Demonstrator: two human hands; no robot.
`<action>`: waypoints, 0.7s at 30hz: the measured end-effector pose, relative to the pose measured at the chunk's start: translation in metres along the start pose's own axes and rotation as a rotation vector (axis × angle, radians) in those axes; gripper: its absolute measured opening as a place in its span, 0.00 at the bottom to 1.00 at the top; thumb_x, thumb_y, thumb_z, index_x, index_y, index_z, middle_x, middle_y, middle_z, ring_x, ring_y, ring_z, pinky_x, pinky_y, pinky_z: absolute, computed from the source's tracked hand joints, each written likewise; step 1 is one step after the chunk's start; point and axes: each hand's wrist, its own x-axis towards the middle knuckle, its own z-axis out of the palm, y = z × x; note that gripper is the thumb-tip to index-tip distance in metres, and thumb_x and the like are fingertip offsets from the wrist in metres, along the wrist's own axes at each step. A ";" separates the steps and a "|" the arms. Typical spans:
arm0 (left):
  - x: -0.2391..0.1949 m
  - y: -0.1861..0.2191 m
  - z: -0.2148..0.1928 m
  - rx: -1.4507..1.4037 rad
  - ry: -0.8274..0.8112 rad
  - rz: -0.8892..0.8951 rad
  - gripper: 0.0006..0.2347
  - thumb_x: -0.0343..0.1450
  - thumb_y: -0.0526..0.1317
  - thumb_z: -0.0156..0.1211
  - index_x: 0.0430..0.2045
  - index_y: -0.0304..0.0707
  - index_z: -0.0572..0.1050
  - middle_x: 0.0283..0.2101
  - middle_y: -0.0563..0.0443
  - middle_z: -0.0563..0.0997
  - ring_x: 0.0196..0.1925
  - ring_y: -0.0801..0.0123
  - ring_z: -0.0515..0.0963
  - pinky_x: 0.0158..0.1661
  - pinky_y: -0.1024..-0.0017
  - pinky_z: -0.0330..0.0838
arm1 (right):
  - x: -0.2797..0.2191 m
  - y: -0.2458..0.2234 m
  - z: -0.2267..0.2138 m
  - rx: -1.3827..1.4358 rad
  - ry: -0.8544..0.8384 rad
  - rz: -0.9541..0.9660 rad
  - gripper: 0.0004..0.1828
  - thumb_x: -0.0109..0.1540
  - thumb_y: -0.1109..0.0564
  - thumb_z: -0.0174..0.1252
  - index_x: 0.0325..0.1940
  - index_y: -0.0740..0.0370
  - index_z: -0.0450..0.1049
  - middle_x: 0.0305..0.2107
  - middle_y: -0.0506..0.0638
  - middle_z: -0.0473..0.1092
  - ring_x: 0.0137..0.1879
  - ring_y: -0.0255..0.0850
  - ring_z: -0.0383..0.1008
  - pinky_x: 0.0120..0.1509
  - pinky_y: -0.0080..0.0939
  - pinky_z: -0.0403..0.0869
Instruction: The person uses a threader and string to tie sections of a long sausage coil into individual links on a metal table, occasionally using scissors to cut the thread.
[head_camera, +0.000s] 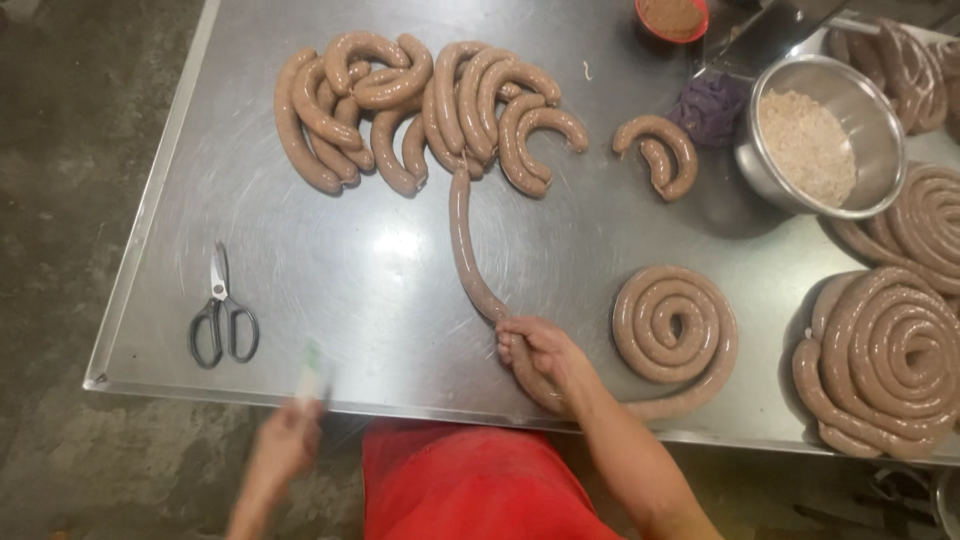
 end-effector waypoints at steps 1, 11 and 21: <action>-0.010 -0.014 0.016 0.173 -0.093 -0.075 0.14 0.72 0.49 0.57 0.39 0.38 0.81 0.19 0.50 0.71 0.17 0.71 0.68 0.19 0.69 0.62 | -0.003 0.001 0.000 0.012 0.080 -0.054 0.06 0.67 0.62 0.57 0.38 0.69 0.75 0.30 0.56 0.75 0.37 0.46 0.75 0.46 0.43 0.75; 0.030 0.114 0.162 0.625 -0.233 0.530 0.14 0.76 0.48 0.53 0.50 0.47 0.80 0.28 0.49 0.82 0.28 0.62 0.77 0.34 0.62 0.73 | -0.025 0.025 0.026 -1.327 0.583 -1.164 0.07 0.63 0.61 0.57 0.45 0.65 0.74 0.59 0.63 0.68 0.62 0.57 0.69 0.66 0.47 0.71; 0.020 0.158 0.219 -0.199 -0.238 1.152 0.05 0.77 0.36 0.53 0.42 0.36 0.76 0.44 0.48 0.75 0.48 0.61 0.75 0.52 0.66 0.70 | -0.006 0.040 0.012 -0.311 0.069 -0.507 0.11 0.76 0.56 0.54 0.48 0.70 0.68 0.33 0.48 0.63 0.38 0.39 0.61 0.38 0.36 0.64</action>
